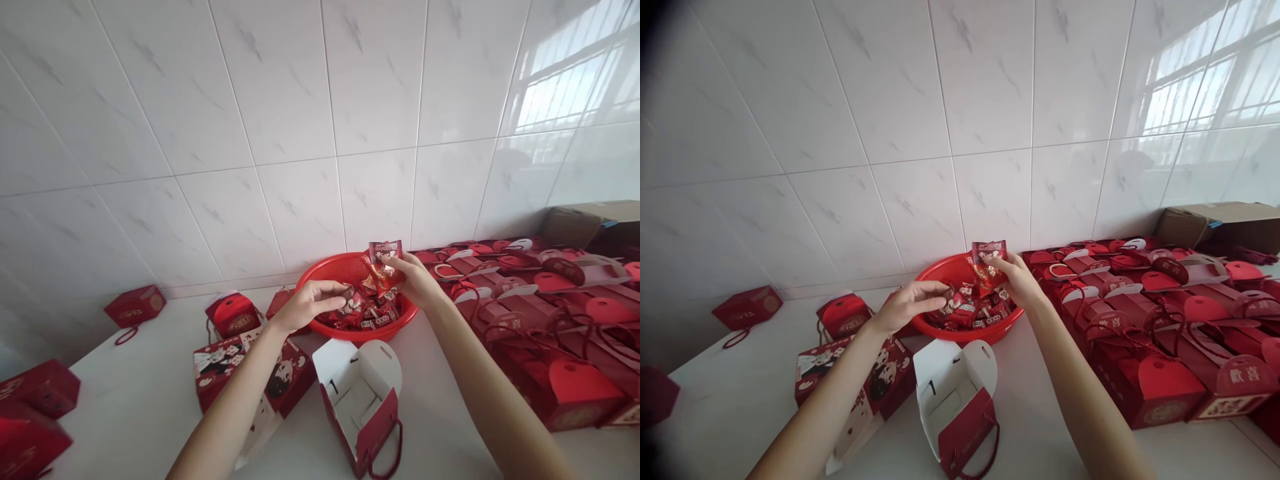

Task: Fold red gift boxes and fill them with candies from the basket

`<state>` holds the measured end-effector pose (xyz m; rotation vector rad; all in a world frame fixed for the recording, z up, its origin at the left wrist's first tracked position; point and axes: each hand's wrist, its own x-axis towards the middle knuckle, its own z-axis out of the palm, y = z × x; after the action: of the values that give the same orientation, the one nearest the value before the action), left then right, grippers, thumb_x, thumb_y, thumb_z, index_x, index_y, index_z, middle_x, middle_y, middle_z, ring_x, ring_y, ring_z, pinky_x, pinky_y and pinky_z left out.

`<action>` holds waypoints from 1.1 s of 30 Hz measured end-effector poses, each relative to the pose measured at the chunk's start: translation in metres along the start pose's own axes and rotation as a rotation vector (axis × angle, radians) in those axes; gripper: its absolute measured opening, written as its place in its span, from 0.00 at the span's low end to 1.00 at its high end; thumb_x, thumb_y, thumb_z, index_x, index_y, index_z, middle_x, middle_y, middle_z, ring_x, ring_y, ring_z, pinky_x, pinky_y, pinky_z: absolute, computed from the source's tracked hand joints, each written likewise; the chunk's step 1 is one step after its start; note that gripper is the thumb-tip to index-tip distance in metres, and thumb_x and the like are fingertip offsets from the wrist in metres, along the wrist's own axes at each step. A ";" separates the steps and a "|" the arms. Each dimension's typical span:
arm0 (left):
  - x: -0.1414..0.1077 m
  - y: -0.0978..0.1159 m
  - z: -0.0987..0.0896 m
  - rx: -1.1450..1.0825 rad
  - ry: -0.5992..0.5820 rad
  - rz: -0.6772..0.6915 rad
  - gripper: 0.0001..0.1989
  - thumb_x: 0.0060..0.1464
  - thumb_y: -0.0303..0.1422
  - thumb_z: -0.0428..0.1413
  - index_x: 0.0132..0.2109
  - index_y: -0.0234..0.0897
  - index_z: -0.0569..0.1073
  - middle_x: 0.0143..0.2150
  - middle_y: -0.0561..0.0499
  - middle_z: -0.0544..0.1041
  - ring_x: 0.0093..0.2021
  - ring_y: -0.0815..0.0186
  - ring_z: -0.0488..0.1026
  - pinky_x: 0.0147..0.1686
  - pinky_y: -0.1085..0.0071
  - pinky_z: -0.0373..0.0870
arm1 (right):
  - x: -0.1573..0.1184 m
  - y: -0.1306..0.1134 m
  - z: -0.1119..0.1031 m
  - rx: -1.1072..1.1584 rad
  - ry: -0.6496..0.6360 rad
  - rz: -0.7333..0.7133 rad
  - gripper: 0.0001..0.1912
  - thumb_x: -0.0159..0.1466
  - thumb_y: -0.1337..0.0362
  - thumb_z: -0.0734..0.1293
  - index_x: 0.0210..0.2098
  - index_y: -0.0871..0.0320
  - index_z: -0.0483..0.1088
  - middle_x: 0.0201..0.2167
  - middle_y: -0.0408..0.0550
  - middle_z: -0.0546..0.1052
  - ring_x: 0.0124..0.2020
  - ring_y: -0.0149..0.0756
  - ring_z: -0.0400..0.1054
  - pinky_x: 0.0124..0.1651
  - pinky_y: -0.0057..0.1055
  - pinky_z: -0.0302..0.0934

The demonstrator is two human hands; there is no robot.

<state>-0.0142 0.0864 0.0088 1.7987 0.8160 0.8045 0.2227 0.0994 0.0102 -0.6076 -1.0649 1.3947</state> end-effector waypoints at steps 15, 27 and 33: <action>-0.049 0.022 0.009 0.634 -0.233 -0.060 0.12 0.59 0.34 0.57 0.48 0.40 0.80 0.46 0.49 0.80 0.42 0.64 0.76 0.42 0.71 0.68 | -0.028 -0.016 0.012 -0.277 -0.558 0.228 0.15 0.53 0.59 0.76 0.37 0.61 0.78 0.31 0.47 0.80 0.31 0.34 0.74 0.37 0.28 0.67; -0.060 0.039 0.005 0.655 -0.379 -0.139 0.23 0.49 0.33 0.63 0.54 0.49 0.77 0.51 0.55 0.78 0.45 0.62 0.75 0.37 0.74 0.65 | -0.040 -0.022 0.032 -0.722 -0.834 0.165 0.13 0.59 0.60 0.73 0.42 0.59 0.78 0.39 0.46 0.80 0.42 0.39 0.73 0.46 0.31 0.66; -0.061 0.032 0.001 0.699 -0.390 -0.178 0.25 0.48 0.39 0.65 0.55 0.44 0.75 0.55 0.50 0.77 0.48 0.59 0.74 0.37 0.74 0.66 | -0.046 -0.022 0.036 -0.987 -0.793 0.135 0.18 0.52 0.59 0.77 0.42 0.55 0.78 0.35 0.43 0.78 0.36 0.36 0.71 0.35 0.26 0.62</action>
<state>-0.0420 0.0264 0.0288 2.3410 1.0478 0.0201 0.2090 0.0439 0.0342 -0.8408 -2.4426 1.1658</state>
